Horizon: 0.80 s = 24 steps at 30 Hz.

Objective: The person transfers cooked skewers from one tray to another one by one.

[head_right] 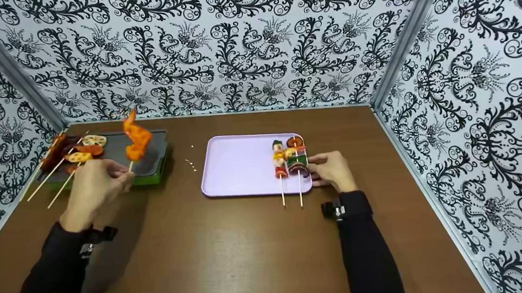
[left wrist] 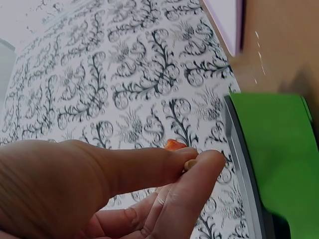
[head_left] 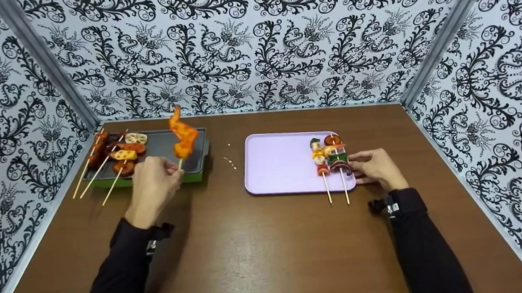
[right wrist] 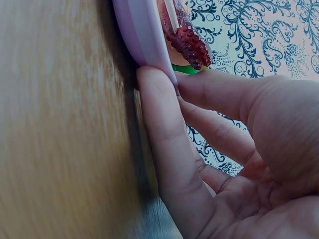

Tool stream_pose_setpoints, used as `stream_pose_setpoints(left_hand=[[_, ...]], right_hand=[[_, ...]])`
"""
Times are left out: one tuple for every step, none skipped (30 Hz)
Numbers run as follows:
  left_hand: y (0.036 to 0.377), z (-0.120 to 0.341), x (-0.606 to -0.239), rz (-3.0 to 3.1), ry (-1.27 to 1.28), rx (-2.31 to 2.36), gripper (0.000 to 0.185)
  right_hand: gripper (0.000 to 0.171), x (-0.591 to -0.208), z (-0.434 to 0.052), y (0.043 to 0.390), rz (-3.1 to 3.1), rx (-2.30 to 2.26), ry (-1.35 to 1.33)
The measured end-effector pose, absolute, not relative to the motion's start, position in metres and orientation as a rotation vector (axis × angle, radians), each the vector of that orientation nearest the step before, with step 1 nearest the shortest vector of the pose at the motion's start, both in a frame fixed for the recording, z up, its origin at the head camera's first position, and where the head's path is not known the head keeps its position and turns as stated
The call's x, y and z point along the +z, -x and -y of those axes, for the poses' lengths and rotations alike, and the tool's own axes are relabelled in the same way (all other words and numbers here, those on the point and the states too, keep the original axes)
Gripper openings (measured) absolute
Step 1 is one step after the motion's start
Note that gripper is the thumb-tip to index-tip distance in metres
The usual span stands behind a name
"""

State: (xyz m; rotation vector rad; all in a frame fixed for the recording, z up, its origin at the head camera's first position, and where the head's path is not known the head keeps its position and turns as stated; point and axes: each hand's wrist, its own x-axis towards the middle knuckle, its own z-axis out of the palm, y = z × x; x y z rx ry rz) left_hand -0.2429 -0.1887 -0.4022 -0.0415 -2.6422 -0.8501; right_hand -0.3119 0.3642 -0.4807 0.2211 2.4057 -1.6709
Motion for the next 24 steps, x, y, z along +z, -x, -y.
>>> stream_pose_setpoints(left_hand=[[0.244, 0.185, -0.402, 2.647, 0.048, -0.853, 0.012], [0.245, 0.181, -0.402, 2.652, 0.056, -0.859, 0.011], [0.246, 0.177, -0.403, 2.659, 0.059, -0.864, 0.011], [0.247, 0.173, -0.403, 2.666, 0.064, -0.872, 0.010], [0.247, 0.168, -0.403, 2.675, 0.067, -0.883, 0.010], [0.248, 0.164, -0.404, 2.684, 0.069, -0.896, 0.010], [0.249, 0.160, -0.404, 2.690, 0.070, -0.900, 0.009], [0.249, 0.156, -0.404, 2.695, 0.074, -0.904, 0.009], [0.250, 0.151, -0.404, 2.699, 0.073, -0.906, 0.009], [0.250, 0.147, -0.404, 2.701, 0.077, -0.908, 0.009], [0.250, 0.143, -0.404, 2.700, 0.083, -0.906, 0.009], [0.251, 0.139, -0.404, 2.697, 0.091, -0.902, 0.009], [0.252, 0.135, -0.404, 2.696, 0.098, -0.899, 0.009], [0.252, 0.131, -0.404, 2.697, 0.108, -0.899, 0.009], [0.253, 0.126, -0.405, 2.697, 0.114, -0.900, 0.009], [0.254, 0.122, -0.405, 2.696, 0.123, -0.899, 0.009], [0.255, 0.118, -0.406, 2.697, 0.129, -0.902, 0.009], [0.256, 0.114, -0.406, 2.700, 0.134, -0.906, 0.009], [0.256, 0.110, -0.407, 2.704, 0.139, -0.909, 0.009], [0.257, 0.106, -0.408, 2.705, 0.148, -0.909, 0.009], [0.258, 0.102, -0.410, 2.707, 0.151, -0.909, 0.008], [0.259, 0.099, -0.411, 2.709, 0.156, -0.913, 0.008], [0.260, 0.095, -0.413, 2.711, 0.162, -0.917, 0.008], [0.262, 0.092, -0.415, 2.706, 0.171, -0.917, 0.007]], right_hand=[[0.042, -0.481, -0.364, 0.312, -2.407, -1.669, -0.220], [0.042, -0.481, -0.364, 0.312, -2.407, -1.673, -0.223], [0.042, -0.481, -0.364, 0.312, -2.406, -1.674, -0.216], [0.042, -0.482, -0.364, 0.311, -2.403, -1.678, -0.212], [0.042, -0.482, -0.364, 0.311, -2.404, -1.676, -0.201], [0.041, -0.483, -0.364, 0.311, -2.405, -1.679, -0.202], [0.041, -0.483, -0.364, 0.311, -2.407, -1.676, -0.194], [0.041, -0.484, -0.364, 0.311, -2.410, -1.675, -0.187], [0.041, -0.484, -0.364, 0.311, -2.412, -1.672, -0.179], [0.041, -0.485, -0.364, 0.311, -2.413, -1.673, -0.182], [0.040, -0.485, -0.364, 0.311, -2.412, -1.676, -0.187], [0.040, -0.485, -0.364, 0.311, -2.409, -1.679, -0.191], [0.040, -0.485, -0.364, 0.311, -2.407, -1.680, -0.191], [0.040, -0.485, -0.364, 0.311, -2.404, -1.682, -0.192], [0.040, -0.485, -0.364, 0.311, -2.401, -1.685, -0.199], [0.040, -0.485, -0.365, 0.310, -2.400, -1.687, -0.200], [0.040, -0.485, -0.365, 0.310, -2.399, -1.687, -0.199], [0.040, -0.485, -0.365, 0.310, -2.399, -1.686, -0.198], [0.040, -0.485, -0.366, 0.310, -2.398, -1.685, -0.200], [0.040, -0.484, -0.366, 0.311, -2.397, -1.686, -0.202], [0.040, -0.484, -0.366, 0.311, -2.396, -1.686, -0.204], [0.040, -0.484, -0.366, 0.311, -2.396, -1.686, -0.204], [0.040, -0.483, -0.366, 0.311, -2.396, -1.687, -0.205], [0.040, -0.483, -0.366, 0.311, -2.397, -1.688, -0.205]])
